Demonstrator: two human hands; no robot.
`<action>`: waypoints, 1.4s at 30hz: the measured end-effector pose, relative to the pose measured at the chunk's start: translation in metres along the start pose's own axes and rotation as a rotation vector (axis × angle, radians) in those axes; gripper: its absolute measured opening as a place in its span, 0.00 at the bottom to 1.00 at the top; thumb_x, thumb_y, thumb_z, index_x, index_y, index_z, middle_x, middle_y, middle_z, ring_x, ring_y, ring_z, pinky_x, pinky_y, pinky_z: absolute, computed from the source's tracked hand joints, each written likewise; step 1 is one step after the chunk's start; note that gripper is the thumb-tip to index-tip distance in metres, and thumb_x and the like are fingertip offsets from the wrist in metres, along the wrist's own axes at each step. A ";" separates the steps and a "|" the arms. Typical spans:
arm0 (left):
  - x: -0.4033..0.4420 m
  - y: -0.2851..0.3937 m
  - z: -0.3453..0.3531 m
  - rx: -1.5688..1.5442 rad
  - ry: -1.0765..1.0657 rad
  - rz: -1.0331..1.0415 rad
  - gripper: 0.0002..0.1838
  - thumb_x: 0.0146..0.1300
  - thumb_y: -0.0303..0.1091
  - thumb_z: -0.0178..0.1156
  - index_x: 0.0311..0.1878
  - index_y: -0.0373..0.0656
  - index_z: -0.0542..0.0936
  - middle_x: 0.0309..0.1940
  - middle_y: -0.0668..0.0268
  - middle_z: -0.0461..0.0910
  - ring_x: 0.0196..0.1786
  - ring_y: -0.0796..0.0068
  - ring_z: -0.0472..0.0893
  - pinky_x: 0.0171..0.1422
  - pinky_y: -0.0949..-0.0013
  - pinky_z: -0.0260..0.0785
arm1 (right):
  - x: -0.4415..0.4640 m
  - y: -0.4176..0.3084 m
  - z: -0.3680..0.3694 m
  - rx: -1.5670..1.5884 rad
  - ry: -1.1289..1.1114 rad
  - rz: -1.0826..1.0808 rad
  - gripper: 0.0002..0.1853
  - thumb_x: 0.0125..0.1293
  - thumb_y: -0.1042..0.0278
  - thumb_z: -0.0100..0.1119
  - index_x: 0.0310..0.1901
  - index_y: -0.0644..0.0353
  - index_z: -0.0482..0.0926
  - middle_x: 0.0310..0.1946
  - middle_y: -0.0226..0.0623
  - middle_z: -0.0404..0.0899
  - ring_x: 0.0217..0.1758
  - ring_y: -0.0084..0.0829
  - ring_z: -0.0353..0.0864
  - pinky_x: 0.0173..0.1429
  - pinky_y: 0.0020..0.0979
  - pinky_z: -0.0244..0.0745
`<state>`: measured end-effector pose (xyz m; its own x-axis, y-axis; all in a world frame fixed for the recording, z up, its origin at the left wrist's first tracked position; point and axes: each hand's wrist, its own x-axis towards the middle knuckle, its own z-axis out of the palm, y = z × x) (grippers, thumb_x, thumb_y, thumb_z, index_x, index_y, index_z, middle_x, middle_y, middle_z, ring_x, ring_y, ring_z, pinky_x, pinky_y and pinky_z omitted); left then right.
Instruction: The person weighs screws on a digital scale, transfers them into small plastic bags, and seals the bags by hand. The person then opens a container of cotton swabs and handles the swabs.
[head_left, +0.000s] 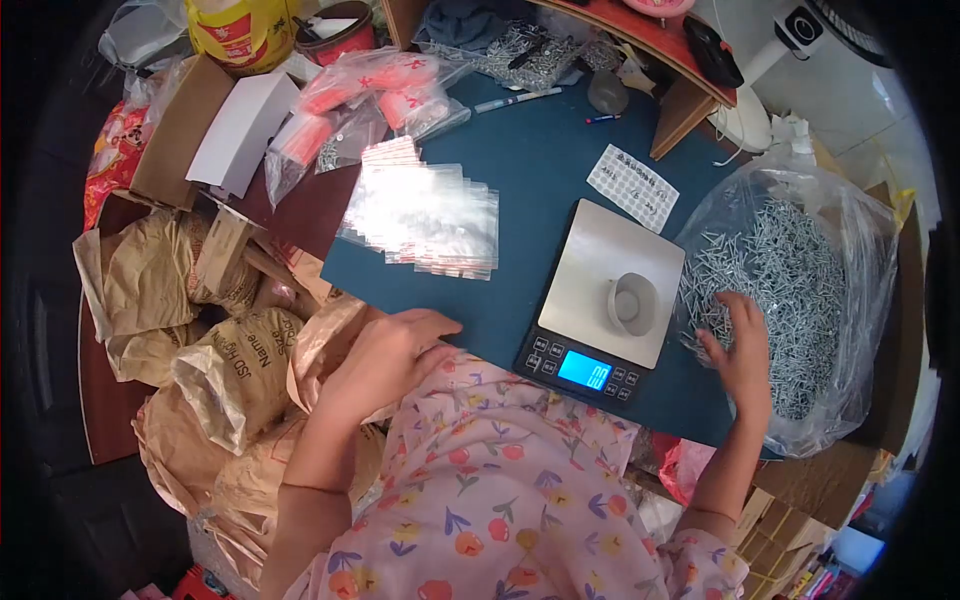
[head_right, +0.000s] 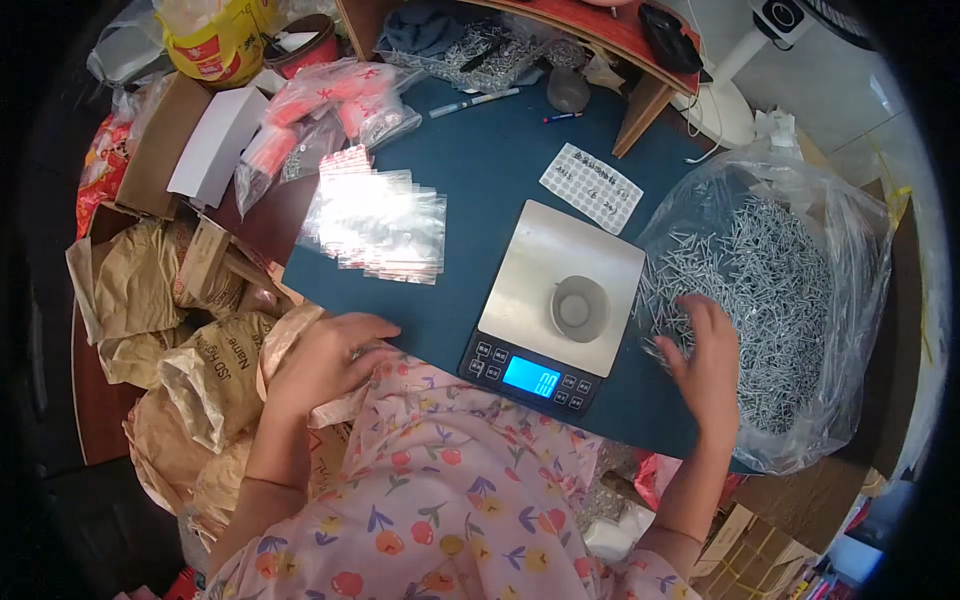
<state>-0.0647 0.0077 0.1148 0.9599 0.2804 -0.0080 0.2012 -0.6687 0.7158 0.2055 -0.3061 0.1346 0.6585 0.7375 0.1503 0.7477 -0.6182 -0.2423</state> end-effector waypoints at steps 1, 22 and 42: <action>0.004 0.001 0.002 0.004 0.006 0.011 0.14 0.55 0.29 0.68 0.45 0.37 0.82 0.42 0.55 0.83 0.41 0.55 0.83 0.43 0.63 0.76 | 0.000 0.011 0.004 -0.043 0.000 0.047 0.28 0.51 0.66 0.70 0.55 0.61 0.73 0.52 0.48 0.75 0.55 0.50 0.73 0.60 0.43 0.67; 0.013 0.005 0.015 -0.075 0.095 0.110 0.11 0.56 0.25 0.67 0.43 0.36 0.82 0.41 0.55 0.83 0.42 0.58 0.84 0.43 0.65 0.78 | 0.022 0.072 0.034 0.045 0.012 0.166 0.18 0.55 0.73 0.65 0.49 0.60 0.79 0.49 0.46 0.77 0.53 0.49 0.76 0.58 0.40 0.71; 0.010 0.004 0.024 -0.134 0.107 0.212 0.08 0.57 0.24 0.65 0.41 0.34 0.82 0.38 0.55 0.83 0.38 0.58 0.84 0.41 0.65 0.77 | -0.020 0.063 -0.059 -0.115 -0.001 0.149 0.32 0.55 0.68 0.69 0.64 0.55 0.71 0.65 0.49 0.67 0.68 0.50 0.66 0.70 0.45 0.62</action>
<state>-0.0499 -0.0088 0.1006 0.9504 0.2195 0.2203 -0.0364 -0.6251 0.7797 0.2452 -0.3758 0.1731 0.7628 0.6354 0.1200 0.6466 -0.7478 -0.1509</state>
